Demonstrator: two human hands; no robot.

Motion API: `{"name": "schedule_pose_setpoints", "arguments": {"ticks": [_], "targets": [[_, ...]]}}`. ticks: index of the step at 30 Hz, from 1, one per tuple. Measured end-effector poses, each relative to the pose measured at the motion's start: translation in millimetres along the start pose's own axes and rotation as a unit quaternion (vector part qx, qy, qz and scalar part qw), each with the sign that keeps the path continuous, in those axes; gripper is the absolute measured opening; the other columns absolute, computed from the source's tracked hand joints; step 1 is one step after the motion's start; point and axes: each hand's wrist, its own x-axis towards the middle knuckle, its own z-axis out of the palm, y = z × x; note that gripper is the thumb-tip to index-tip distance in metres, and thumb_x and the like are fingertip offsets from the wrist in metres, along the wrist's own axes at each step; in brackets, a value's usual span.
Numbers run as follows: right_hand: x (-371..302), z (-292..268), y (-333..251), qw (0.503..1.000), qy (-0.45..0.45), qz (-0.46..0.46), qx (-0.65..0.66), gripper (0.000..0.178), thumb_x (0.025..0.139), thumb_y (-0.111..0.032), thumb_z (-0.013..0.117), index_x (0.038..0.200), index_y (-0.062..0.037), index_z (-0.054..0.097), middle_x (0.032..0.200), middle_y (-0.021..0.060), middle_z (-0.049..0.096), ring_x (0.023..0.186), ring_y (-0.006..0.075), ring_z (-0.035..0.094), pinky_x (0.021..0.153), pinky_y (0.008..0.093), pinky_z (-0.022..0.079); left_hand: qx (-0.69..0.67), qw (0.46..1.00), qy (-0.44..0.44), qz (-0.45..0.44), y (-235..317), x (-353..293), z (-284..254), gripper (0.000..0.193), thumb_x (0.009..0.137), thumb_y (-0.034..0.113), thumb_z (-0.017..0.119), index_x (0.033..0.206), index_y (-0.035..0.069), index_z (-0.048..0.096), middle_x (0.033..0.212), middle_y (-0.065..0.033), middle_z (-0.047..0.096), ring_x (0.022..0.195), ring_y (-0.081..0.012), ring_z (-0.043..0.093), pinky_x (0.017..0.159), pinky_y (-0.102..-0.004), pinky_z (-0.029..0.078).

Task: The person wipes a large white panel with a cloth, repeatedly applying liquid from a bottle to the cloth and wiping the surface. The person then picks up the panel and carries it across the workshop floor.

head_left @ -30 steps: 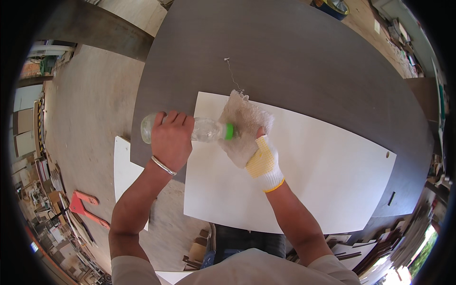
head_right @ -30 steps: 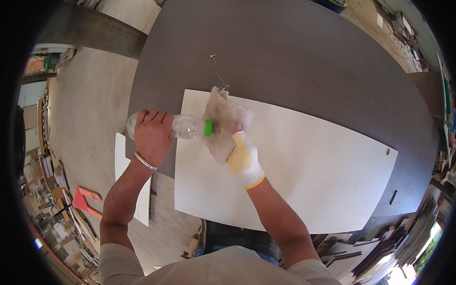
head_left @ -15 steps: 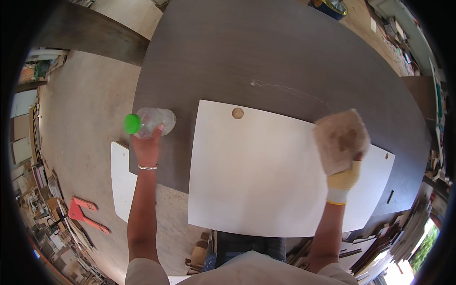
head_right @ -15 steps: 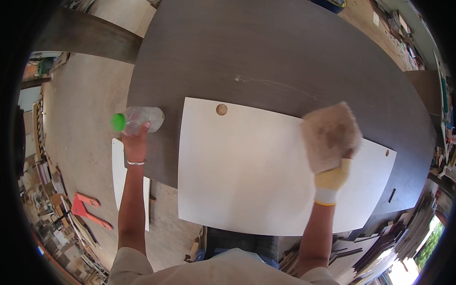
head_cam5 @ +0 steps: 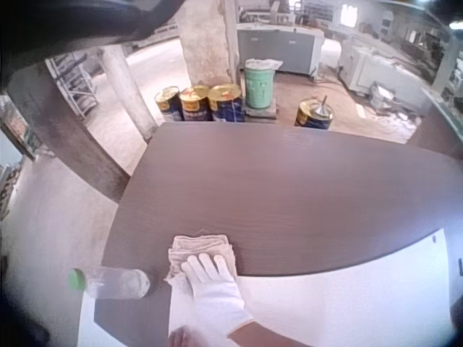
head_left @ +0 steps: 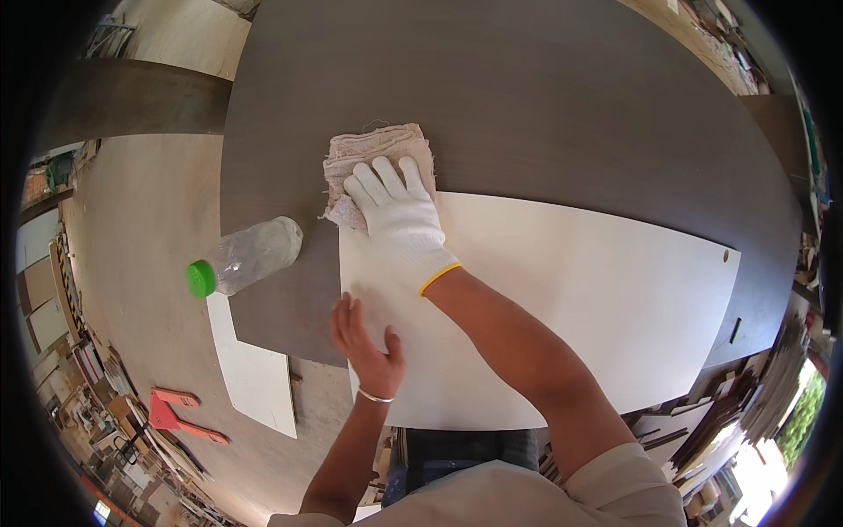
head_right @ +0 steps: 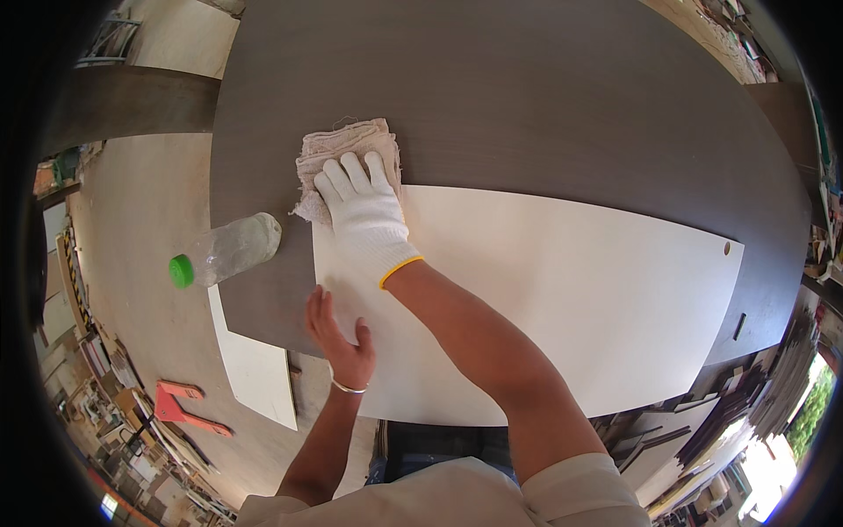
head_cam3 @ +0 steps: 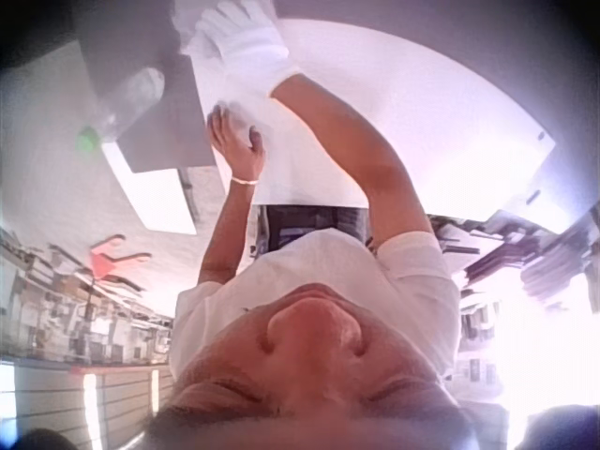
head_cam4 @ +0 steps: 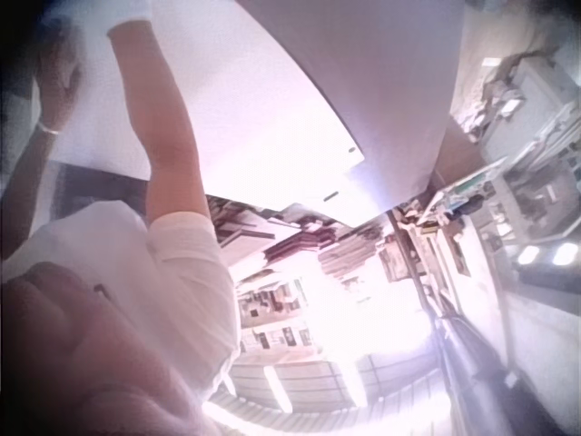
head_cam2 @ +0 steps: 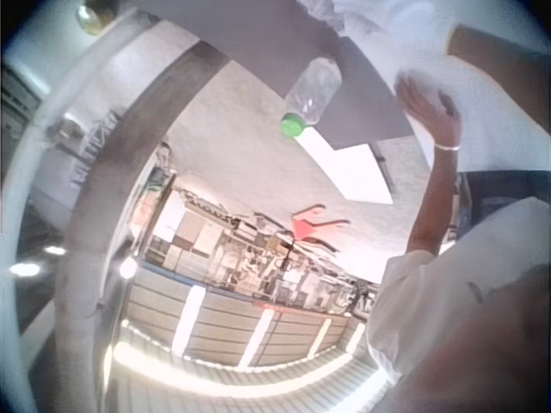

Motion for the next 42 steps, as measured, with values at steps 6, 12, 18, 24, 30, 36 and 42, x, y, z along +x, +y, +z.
{"name": "schedule_pose_setpoints", "arguments": {"ticks": [6, 12, 18, 24, 30, 36, 42], "targets": [[-131, -116, 127, 0.977, -0.054, 0.158, -0.133, 0.042, 0.083, -0.009, 0.064, 0.125, -0.0125, 0.064, 0.137, 0.0096, 0.055, 0.128, 0.0346, 0.047, 0.111, 0.0463, 0.035, 0.055, 0.998, -0.028, -0.001, 2, -21, 19, 0.065, 0.095, 0.022, 0.052, 0.151, -0.008, 0.038, 0.161, -0.0303, 0.035, 0.153, -0.0486, 0.026, 0.124, -0.0635, 0.019], [-172, -163, 157, 0.893, 0.043, 0.411, -0.179, 0.042, 0.086, -0.010, 0.062, 0.129, -0.0122, 0.064, 0.129, 0.0101, 0.057, 0.122, 0.0336, 0.050, 0.109, 0.0471, 0.038, 0.080, 0.996, -0.038, 0.014, 4, -21, 21, 0.067, 0.092, 0.016, 0.051, 0.152, -0.009, 0.035, 0.162, -0.0305, 0.032, 0.153, -0.0500, 0.025, 0.124, -0.0639, 0.017], [-123, -81, 81, 0.997, -0.045, 0.058, 0.006, 0.046, 0.084, -0.022, 0.072, 0.127, -0.0104, 0.061, 0.132, 0.0109, 0.058, 0.134, 0.0352, 0.048, 0.115, 0.0522, 0.035, 0.109, 0.991, -0.023, 0.071, 7, -21, 33, 0.059, 0.103, 0.024, 0.042, 0.153, -0.006, 0.036, 0.162, -0.0289, 0.033, 0.149, -0.0508, 0.030, 0.122, -0.0642, 0.024], [-275, -256, 298, 0.923, 0.017, 0.251, -0.290, 0.035, 0.087, -0.012, 0.060, 0.122, -0.0124, 0.063, 0.126, 0.0101, 0.058, 0.120, 0.0367, 0.051, 0.099, 0.0490, 0.042, 0.161, 0.983, 0.008, 0.091, 3, -20, 31, 0.059, 0.104, 0.026, 0.037, 0.153, -0.007, 0.036, 0.160, -0.0295, 0.037, 0.149, -0.0486, 0.034, 0.123, -0.0611, 0.025], [-260, -235, 279, 0.935, 0.085, 0.337, -0.066, 0.037, 0.087, -0.013, 0.060, 0.124, -0.0151, 0.065, 0.127, 0.0080, 0.056, 0.126, 0.0320, 0.048, 0.106, 0.0461, 0.037, 0.326, 0.945, -0.014, -0.001, 10, -30, 32, 0.059, 0.098, 0.016, 0.041, 0.153, -0.005, 0.037, 0.161, -0.0298, 0.034, 0.149, -0.0482, 0.034, 0.122, -0.0604, 0.027], [-258, -210, 275, 0.986, 0.088, 0.137, 0.042, 0.028, 0.087, -0.017, 0.066, 0.114, -0.0139, 0.062, 0.120, 0.0069, 0.057, 0.120, 0.0303, 0.052, 0.107, 0.0451, 0.042, 0.040, 0.978, -0.077, 0.188, 265, -10, 171, 0.066, 0.108, 0.041, 0.043, 0.154, -0.006, 0.035, 0.162, -0.0325, 0.030, 0.148, -0.0513, 0.031, 0.121, -0.0599, 0.026], [-389, -365, 434, 0.904, 0.130, 0.274, -0.301, 0.021, 0.087, -0.015, 0.061, 0.107, -0.0104, 0.066, 0.113, 0.0084, 0.057, 0.110, 0.0338, 0.050, 0.096, 0.0494, 0.038, 0.077, 0.950, -0.135, 0.269, 363, -26, 219, 0.066, 0.099, 0.024, 0.045, 0.151, -0.014, 0.034, 0.161, -0.0335, 0.031, 0.151, -0.0521, 0.027, 0.123, -0.0636, 0.019]]}}
